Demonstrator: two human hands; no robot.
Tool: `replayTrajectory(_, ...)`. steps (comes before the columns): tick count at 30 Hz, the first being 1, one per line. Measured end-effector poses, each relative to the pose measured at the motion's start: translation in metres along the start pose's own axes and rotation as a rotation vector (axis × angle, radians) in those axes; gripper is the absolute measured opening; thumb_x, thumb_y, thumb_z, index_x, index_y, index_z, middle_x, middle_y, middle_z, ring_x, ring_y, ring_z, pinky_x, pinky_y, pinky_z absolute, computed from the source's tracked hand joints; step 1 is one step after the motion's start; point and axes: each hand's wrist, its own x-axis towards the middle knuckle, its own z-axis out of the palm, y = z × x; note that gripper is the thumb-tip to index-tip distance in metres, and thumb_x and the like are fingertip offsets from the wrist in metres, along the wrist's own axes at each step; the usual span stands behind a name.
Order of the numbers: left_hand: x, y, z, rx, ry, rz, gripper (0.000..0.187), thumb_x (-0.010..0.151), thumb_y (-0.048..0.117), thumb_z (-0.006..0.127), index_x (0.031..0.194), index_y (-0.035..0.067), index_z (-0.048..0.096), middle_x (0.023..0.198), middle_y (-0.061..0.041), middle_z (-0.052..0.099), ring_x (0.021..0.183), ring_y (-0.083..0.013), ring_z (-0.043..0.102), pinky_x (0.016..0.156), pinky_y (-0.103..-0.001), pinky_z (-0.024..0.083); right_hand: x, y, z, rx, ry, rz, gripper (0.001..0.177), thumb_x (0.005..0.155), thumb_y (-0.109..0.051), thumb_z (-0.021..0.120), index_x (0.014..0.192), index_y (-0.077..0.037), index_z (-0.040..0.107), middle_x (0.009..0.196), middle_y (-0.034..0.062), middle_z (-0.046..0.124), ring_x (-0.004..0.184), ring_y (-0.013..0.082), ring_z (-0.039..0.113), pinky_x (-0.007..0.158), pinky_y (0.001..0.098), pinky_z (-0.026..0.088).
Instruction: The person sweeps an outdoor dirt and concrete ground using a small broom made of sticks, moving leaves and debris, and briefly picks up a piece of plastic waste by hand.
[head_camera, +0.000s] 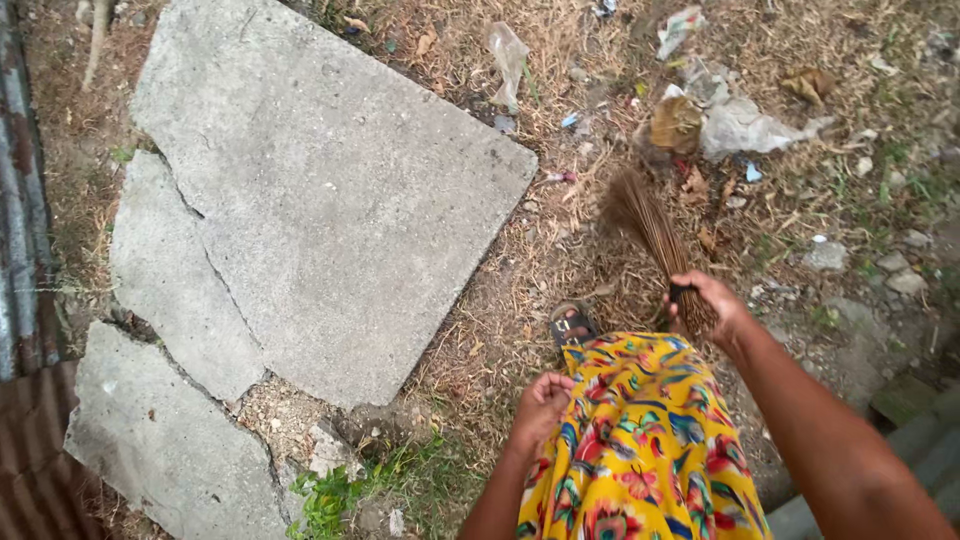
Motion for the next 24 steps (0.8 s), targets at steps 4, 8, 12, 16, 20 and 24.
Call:
replayTrajectory(4,0.007,0.006,0.009,-0.101,-0.004,0.008,0.014,0.096,-0.004,0.059,0.106,0.004,0.066,0.084,-0.002,0.061,0.067,-0.0077,0.053,0.063,-0.022,0.048,-0.05,0.029,-0.024,-0.257,0.068,-0.172,0.024,0.093,-0.026,0.066,0.099,-0.003,0.063,0.079,0.0126,0.07,0.054,0.0194,0.062,0.046,0.0331,0.052)
replayTrajectory(8,-0.01,0.034,0.008,-0.041,0.01,-0.015,0.021,0.088,-0.012,0.057,0.102,0.002,0.064,0.08,-0.003,0.061,0.065,-0.0103,0.054,0.06,-0.025,0.051,-0.108,0.067,-0.079,-0.224,-0.163,-0.18,0.035,0.083,-0.029,0.07,0.106,-0.003,0.065,0.069,0.0091,0.066,0.054,0.0178,0.063,0.047,0.0291,0.055)
replayTrajectory(12,-0.014,0.069,0.0,0.079,0.026,-0.064,0.026,0.088,-0.011,0.058,0.106,0.005,0.067,0.082,-0.002,0.063,0.067,-0.0102,0.055,0.061,-0.024,0.05,-0.162,0.083,-0.111,-0.518,0.149,-0.286,0.038,0.08,-0.016,0.072,0.114,-0.006,0.06,0.078,0.0099,0.066,0.058,0.0206,0.061,0.049,0.0333,0.051)
replayTrajectory(16,-0.011,0.1,0.016,0.065,-0.02,-0.022,0.027,0.092,-0.004,0.064,0.117,0.007,0.065,0.092,-0.005,0.061,0.078,-0.0142,0.06,0.073,-0.028,0.056,-0.207,0.103,-0.122,0.023,-0.125,-0.212,0.041,0.09,-0.03,0.07,0.105,0.007,0.062,0.072,0.0126,0.063,0.054,0.021,0.064,0.044,0.0339,0.054)
replayTrajectory(20,0.008,0.119,0.073,0.113,-0.073,-0.08,0.027,0.101,0.015,0.054,0.126,0.007,0.062,0.116,-0.01,0.07,0.103,-0.0174,0.069,0.093,-0.028,0.059,-0.206,0.092,-0.089,-0.11,0.219,-0.251,0.023,0.089,-0.02,0.066,0.104,-0.006,0.058,0.082,0.009,0.065,0.059,0.0211,0.062,0.051,0.0349,0.053)
replayTrajectory(24,0.055,0.099,0.134,0.029,-0.257,-0.038,0.029,0.102,0.02,0.056,0.127,0.007,0.063,0.119,-0.007,0.069,0.11,-0.0197,0.068,0.094,-0.032,0.057,-0.171,0.069,-0.075,0.457,0.16,-0.236,0.021,0.092,-0.027,0.064,0.101,-0.01,0.057,0.085,0.0072,0.067,0.063,0.0176,0.064,0.056,0.0331,0.057)
